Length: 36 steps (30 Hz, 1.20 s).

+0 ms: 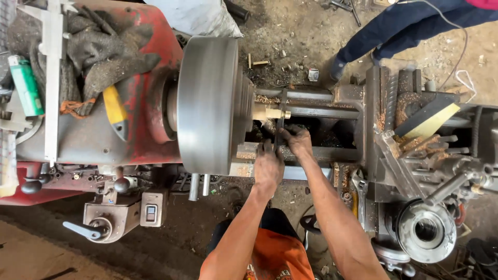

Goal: A person operates a manual lathe, using a file to finish a rotating part and then adjusting the chuck and tool post to reposition the workpiece.

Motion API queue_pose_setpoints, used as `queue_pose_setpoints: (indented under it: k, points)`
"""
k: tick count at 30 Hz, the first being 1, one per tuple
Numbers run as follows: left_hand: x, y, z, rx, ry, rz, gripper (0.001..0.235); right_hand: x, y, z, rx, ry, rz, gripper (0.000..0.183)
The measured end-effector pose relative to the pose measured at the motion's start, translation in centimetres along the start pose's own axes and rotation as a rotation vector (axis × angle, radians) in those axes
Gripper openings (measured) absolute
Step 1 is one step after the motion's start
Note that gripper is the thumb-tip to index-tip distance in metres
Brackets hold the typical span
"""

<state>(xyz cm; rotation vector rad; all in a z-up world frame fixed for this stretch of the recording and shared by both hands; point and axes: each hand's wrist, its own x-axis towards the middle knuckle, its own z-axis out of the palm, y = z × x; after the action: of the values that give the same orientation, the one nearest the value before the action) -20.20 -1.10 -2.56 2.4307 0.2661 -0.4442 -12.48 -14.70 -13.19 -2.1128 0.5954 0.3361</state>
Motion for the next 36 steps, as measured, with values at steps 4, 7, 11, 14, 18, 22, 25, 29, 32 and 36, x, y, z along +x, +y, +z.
queue_pose_setpoints:
  k: [4,7,11,14,18,22,25,29,32,36]
  points:
    - [0.5,8.4,-8.4,-0.086,-0.293,-0.325,0.057,-3.8,-5.5,-2.7,0.096,-0.066,0.001,0.042]
    - [3.5,5.8,-3.6,-0.164,-0.228,-0.300,0.048,-2.9,-6.6,-3.2,0.222,-0.141,0.013,0.044]
    - [0.7,6.5,-5.9,-0.369,-0.298,-0.320,0.046,-4.1,-7.2,-5.2,0.325,-0.172,0.086,0.062]
    - [-0.2,4.8,-4.5,-0.577,-0.237,-0.207,0.041,-6.3,-9.1,-6.6,0.441,-0.156,0.097,0.062]
    - [-0.2,4.1,-4.4,-0.552,-0.092,-0.053,0.038,-9.2,-11.8,-7.0,0.583,-0.156,0.068,0.055]
    - [-1.5,4.3,-6.0,-0.591,-0.177,-0.107,0.050,-10.5,-12.0,-6.4,0.640,-0.141,0.092,0.054]
    - [-2.0,3.3,-5.7,-0.601,-0.225,-0.157,0.050,-10.4,-11.5,-6.3,0.702,-0.130,0.120,0.066]
    - [-3.4,4.2,-6.7,-0.805,-0.275,-0.185,0.046,-10.7,-11.8,-7.3,0.627,-0.044,0.148,0.059]
    - [-4.1,5.5,-7.9,-0.893,-0.297,-0.202,0.045,-11.1,-12.1,-7.9,0.586,-0.046,0.171,0.061]
    - [-2.7,5.0,-5.8,-0.966,-0.242,-0.188,0.041,-14.2,-17.3,-8.9,0.642,0.003,0.238,0.072]
